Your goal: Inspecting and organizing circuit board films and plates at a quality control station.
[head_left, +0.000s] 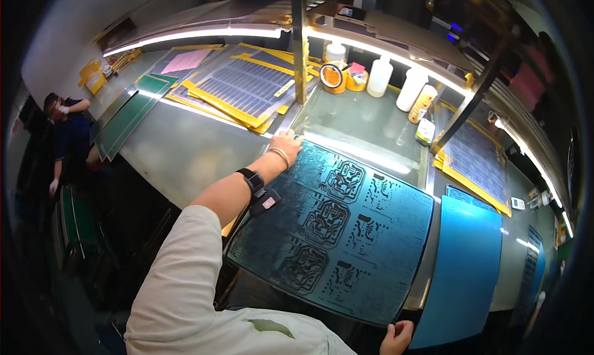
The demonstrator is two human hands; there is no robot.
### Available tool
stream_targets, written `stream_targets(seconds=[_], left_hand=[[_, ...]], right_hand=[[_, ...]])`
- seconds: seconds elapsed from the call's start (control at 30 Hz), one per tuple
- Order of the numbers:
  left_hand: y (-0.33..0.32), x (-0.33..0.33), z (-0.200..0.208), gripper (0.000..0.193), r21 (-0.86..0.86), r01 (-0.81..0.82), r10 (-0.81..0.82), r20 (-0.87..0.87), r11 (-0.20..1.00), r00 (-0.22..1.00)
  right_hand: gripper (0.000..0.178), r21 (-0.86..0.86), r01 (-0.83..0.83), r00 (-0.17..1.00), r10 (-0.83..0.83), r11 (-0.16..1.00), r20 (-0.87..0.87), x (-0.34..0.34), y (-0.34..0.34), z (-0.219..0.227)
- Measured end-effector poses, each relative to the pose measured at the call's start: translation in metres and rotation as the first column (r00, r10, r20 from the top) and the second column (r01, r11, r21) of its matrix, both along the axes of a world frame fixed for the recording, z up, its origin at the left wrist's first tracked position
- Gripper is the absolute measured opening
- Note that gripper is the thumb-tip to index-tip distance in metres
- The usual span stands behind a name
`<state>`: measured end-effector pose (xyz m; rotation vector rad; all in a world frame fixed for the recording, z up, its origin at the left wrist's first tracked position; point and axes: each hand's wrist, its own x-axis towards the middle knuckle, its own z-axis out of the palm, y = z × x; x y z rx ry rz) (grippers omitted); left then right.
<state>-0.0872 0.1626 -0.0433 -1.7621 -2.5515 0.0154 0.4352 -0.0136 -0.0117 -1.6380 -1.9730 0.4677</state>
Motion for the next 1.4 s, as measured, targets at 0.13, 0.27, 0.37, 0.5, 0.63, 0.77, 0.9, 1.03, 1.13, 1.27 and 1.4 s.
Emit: stream_targets(seconds=[0.13,0.27,0.37,0.5,0.63,0.77,0.9,1.03,1.13,1.27,1.4], left_hand=[[-0.020,-0.014,-0.020,0.048,0.138,0.110,-0.088,-0.157,0.984,0.984],[-0.026,-0.019,-0.032,0.045,0.219,0.141,-0.107,-0.159,0.965,0.981],[-0.020,-0.014,-0.029,0.045,0.233,0.160,-0.139,-0.105,0.959,0.985],[-0.022,-0.015,-0.030,0.044,0.250,0.157,-0.142,-0.076,0.956,0.987],[-0.026,-0.014,-0.026,0.050,0.200,0.121,-0.122,-0.006,0.972,0.992],[-0.019,0.002,-0.031,0.057,0.165,0.006,-0.019,0.082,0.986,0.996],[-0.016,0.007,-0.027,0.063,0.128,-0.047,0.041,0.050,0.991,0.998],[-0.035,0.009,-0.020,0.067,0.028,-0.134,0.134,-0.002,0.991,0.991],[-0.073,0.012,-0.026,0.071,-0.022,-0.136,0.136,-0.008,0.990,0.991],[-0.194,0.056,-0.031,0.061,0.142,-0.037,0.035,0.017,0.989,0.999],[-0.302,0.089,-0.038,0.059,0.405,-0.214,0.241,-0.017,0.889,0.970]], right_hand=[[0.052,-0.017,-0.361,0.779,0.312,0.932,0.544,-0.013,0.053,0.023],[0.060,-0.034,-0.527,0.689,0.451,0.849,0.567,-0.029,0.158,0.001],[0.059,-0.010,-0.486,0.684,0.387,0.874,0.619,-0.042,0.235,-0.019],[0.060,-0.088,-0.356,0.711,0.331,0.930,0.621,-0.072,0.302,-0.030],[0.060,-0.094,-0.315,0.678,0.293,0.944,0.674,-0.078,0.314,-0.041],[0.057,-0.071,-0.299,0.701,0.269,0.952,0.660,-0.071,0.299,-0.035],[0.058,0.097,-0.405,0.794,0.297,0.909,0.531,-0.046,0.223,-0.034],[0.062,-0.022,-0.500,0.740,0.440,0.866,0.508,-0.007,0.069,-0.009],[0.055,-0.123,-0.439,0.788,0.448,0.890,0.424,0.016,-0.003,-0.007],[0.043,-0.206,-0.208,0.978,0.207,0.956,-0.025,0.034,-0.025,-0.029],[0.035,-0.578,-0.212,0.451,-0.446,0.788,-0.773,0.047,0.000,-0.078]])
